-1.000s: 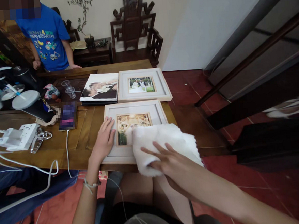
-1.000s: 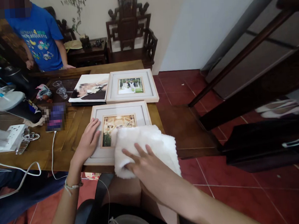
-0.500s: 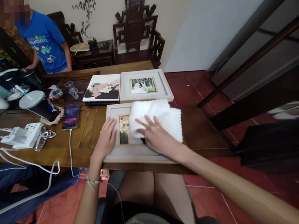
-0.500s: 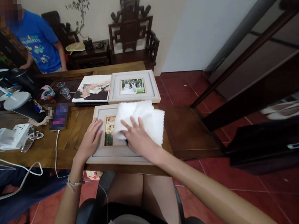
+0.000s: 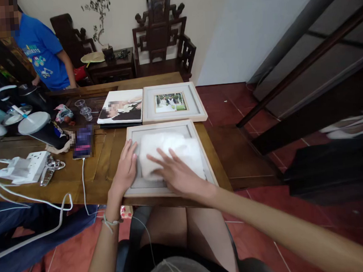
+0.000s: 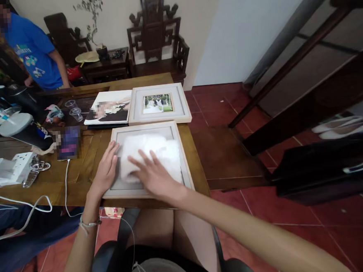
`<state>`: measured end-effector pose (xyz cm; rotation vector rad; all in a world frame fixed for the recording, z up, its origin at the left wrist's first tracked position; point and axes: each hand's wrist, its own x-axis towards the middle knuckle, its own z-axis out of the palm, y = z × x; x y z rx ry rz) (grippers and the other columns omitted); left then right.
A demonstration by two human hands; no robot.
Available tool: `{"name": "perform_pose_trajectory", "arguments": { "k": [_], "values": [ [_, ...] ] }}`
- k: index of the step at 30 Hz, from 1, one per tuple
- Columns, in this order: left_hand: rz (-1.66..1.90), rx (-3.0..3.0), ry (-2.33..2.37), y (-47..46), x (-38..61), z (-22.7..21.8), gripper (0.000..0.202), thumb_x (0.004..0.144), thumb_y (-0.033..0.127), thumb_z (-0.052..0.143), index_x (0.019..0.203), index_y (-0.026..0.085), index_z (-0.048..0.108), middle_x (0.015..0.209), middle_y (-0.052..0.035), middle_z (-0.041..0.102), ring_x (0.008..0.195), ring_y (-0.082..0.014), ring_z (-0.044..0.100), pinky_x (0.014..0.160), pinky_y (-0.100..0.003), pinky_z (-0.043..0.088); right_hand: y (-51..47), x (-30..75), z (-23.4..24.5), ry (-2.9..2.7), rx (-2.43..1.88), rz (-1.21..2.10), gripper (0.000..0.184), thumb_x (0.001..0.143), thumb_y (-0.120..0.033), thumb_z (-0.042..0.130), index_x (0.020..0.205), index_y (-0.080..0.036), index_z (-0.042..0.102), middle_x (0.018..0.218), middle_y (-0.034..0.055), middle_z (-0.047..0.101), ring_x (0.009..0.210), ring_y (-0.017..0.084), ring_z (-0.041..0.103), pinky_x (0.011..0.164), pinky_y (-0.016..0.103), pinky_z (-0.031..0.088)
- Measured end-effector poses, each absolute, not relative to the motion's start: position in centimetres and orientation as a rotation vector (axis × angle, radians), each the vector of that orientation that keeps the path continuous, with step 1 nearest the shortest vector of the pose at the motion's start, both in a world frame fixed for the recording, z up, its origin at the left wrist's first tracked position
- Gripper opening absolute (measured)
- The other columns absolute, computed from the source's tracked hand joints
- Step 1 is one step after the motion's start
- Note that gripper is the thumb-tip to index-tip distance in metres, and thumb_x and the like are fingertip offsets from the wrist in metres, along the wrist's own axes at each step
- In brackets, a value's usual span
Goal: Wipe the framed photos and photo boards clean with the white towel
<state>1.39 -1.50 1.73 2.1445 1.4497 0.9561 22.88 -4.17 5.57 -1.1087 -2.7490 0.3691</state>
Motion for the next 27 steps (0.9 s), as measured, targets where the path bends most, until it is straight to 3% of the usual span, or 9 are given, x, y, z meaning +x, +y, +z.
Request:
{"name": "perform_pose_trajectory", "arguments": {
  "k": [4, 9, 13, 17, 20, 23, 25, 27],
  "values": [
    [0.981, 2.092, 1.461, -1.6, 1.4, 1.9, 0.054, 0.102, 0.045, 0.026, 0.15, 0.02, 0.032, 0.16, -0.012, 0.028, 0.15, -0.0219, 0.019, 0.122, -0.046, 0.016, 2.0, 21.0, 5.0, -2.687, -1.29, 0.101, 0.052, 0.079, 0.003, 0.046, 0.124, -0.016, 0.066, 0.161, 0.0069, 0.023, 0.146, 0.043, 0.001, 0.116, 0.07, 0.009],
    [1.062, 1.992, 1.444, -2.0, 1.6, 2.4, 0.06, 0.102, 0.048, 0.025, 0.154, 0.019, 0.02, 0.161, -0.0135, 0.024, 0.149, -0.0241, 0.022, 0.122, -0.046, 0.016, 2.4, 18.4, 5.9, -2.856, -1.154, 0.1, 0.044, 0.083, -0.004, 0.048, 0.122, -0.014, 0.067, 0.16, 0.0073, 0.027, 0.146, 0.045, 0.007, 0.115, 0.071, 0.014],
    [1.056, 1.954, 1.45, -2.3, 1.7, 2.5, 0.06, 0.102, 0.047, 0.024, 0.155, 0.019, 0.018, 0.162, -0.0133, 0.021, 0.15, -0.0245, 0.019, 0.122, -0.046, 0.017, -2.6, 19.3, 7.5, -3.006, -0.975, 0.351, 0.043, 0.081, -0.004, 0.051, 0.117, -0.018, 0.07, 0.158, 0.0058, 0.032, 0.146, 0.044, 0.014, 0.112, 0.071, 0.019],
    [0.982, 2.039, 1.46, -1.9, 1.5, 2.0, 0.055, 0.103, 0.043, 0.027, 0.153, 0.019, 0.025, 0.16, -0.0127, 0.027, 0.15, -0.0243, 0.017, 0.122, -0.049, 0.016, -6.6, 22.8, 10.4, -3.021, -0.918, 0.717, 0.041, 0.076, -0.003, 0.055, 0.11, -0.019, 0.072, 0.152, 0.0079, 0.043, 0.145, 0.041, 0.022, 0.113, 0.067, 0.024],
    [0.888, 2.153, 1.456, -1.5, 1.4, 1.4, 0.052, 0.101, 0.037, 0.037, 0.15, 0.019, 0.032, 0.159, -0.0137, 0.029, 0.151, -0.0259, 0.015, 0.122, -0.051, 0.016, -6.6, 25.3, 12.3, -2.993, -1.107, 0.804, 0.043, 0.073, 0.003, 0.049, 0.1, -0.019, 0.075, 0.134, 0.0106, 0.062, 0.135, 0.037, 0.044, 0.107, 0.058, 0.039],
    [0.866, 2.203, 1.445, -1.3, 1.4, 1.3, 0.047, 0.1, 0.023, 0.038, 0.147, 0.019, 0.039, 0.161, -0.0137, 0.023, 0.151, -0.026, 0.011, 0.12, -0.053, 0.018, -3.9, 26.4, 13.2, -2.848, -1.469, 0.617, 0.049, 0.073, 0.007, 0.044, 0.105, -0.017, 0.074, 0.106, 0.0138, 0.073, 0.107, 0.033, 0.066, 0.09, 0.046, 0.054],
    [0.876, 2.203, 1.419, -1.4, 1.4, 1.3, 0.047, 0.097, 0.013, 0.036, 0.142, 0.021, 0.046, 0.16, -0.0122, 0.027, 0.15, -0.0248, 0.016, 0.118, -0.055, 0.023, -1.3, 26.2, 13.2, -2.644, -1.669, 0.343, 0.055, 0.074, 0.008, 0.044, 0.117, -0.015, 0.069, 0.114, 0.0166, 0.069, 0.108, 0.035, 0.065, 0.086, 0.047, 0.056],
    [0.884, 2.202, 1.38, -1.4, 1.4, 1.5, 0.048, 0.093, 0.006, 0.036, 0.135, 0.021, 0.055, 0.153, -0.0108, 0.041, 0.147, -0.0233, 0.029, 0.117, -0.054, 0.028, 1.3, 25.2, 12.7, -2.502, -1.655, 0.079, 0.06, 0.073, 0.01, 0.044, 0.123, -0.016, 0.065, 0.137, 0.0168, 0.056, 0.127, 0.039, 0.052, 0.096, 0.056, 0.05]
  ]
}}
